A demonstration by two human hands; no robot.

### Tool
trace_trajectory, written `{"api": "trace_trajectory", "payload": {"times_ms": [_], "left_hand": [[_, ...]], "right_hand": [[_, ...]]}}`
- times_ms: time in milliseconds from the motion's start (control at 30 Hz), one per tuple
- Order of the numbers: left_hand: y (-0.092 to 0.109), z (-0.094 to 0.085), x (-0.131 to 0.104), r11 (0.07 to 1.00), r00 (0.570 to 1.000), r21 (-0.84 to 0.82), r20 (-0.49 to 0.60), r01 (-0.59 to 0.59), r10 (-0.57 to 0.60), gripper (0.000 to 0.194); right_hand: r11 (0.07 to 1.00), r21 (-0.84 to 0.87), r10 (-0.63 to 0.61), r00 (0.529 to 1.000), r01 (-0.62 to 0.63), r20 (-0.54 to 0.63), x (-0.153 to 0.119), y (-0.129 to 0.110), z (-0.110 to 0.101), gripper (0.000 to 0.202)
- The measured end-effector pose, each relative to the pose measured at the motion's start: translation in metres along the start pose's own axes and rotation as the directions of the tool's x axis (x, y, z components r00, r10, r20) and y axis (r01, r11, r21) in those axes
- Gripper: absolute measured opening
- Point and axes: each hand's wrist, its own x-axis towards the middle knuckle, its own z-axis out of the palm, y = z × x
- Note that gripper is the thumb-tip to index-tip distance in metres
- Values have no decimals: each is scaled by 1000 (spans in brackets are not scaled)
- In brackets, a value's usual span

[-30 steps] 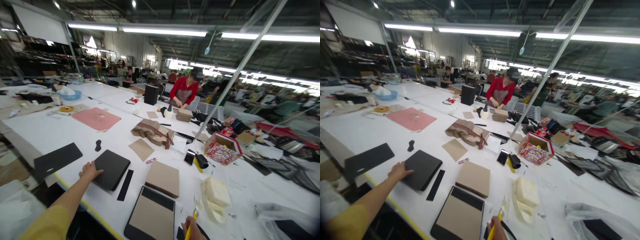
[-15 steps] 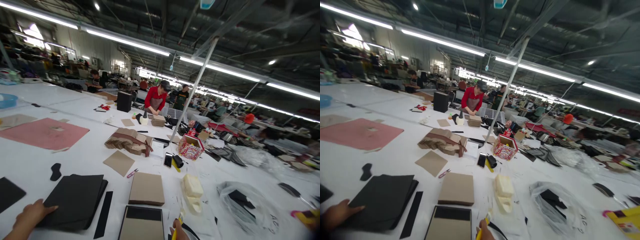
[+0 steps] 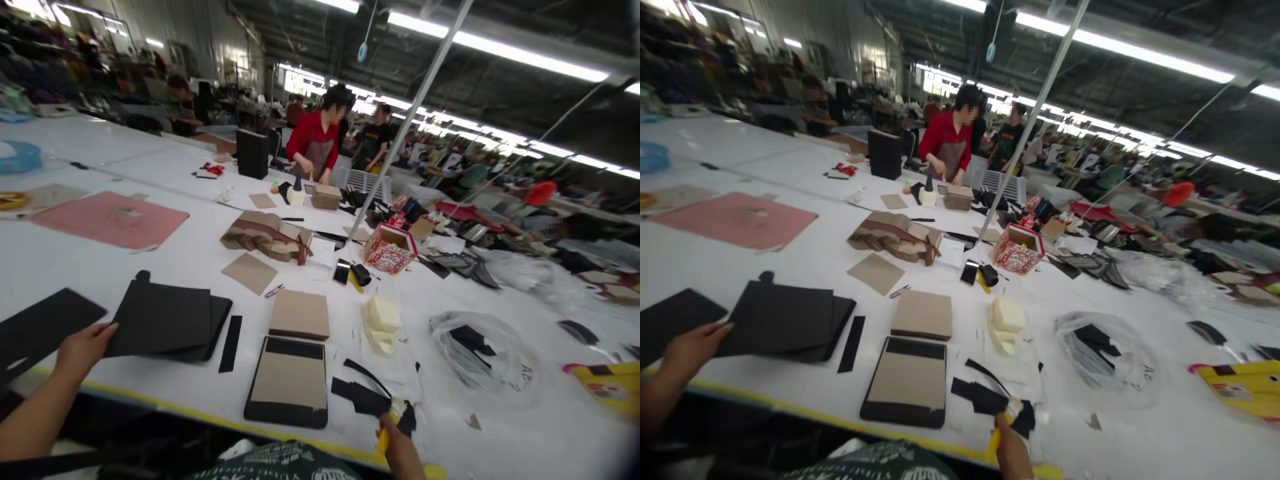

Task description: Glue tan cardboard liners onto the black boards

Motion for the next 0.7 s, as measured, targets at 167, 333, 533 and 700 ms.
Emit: {"api": "trace_trajectory", "payload": {"times_ms": [167,333,533,700], "left_hand": [[33,-28,-57,950,992,-313,-114,7,-45,18],[61,-34,-97,720,985,-690,-66,72,-162,19],[77,-15,-161,576,984,-801,177,161,-29,24],[91,58,-239,598,839,-735,513,320,181,47]], "right_hand": [[986,-168,7,994,12,110,-7,10,-13,23],[975,-222,3,999,9,54,-13,14,-21,32],[987,84,-115,967,137,-229,-12,-2,-23,35],[811,521,-110,944,266,-311,-2,-54,0,33]]}}
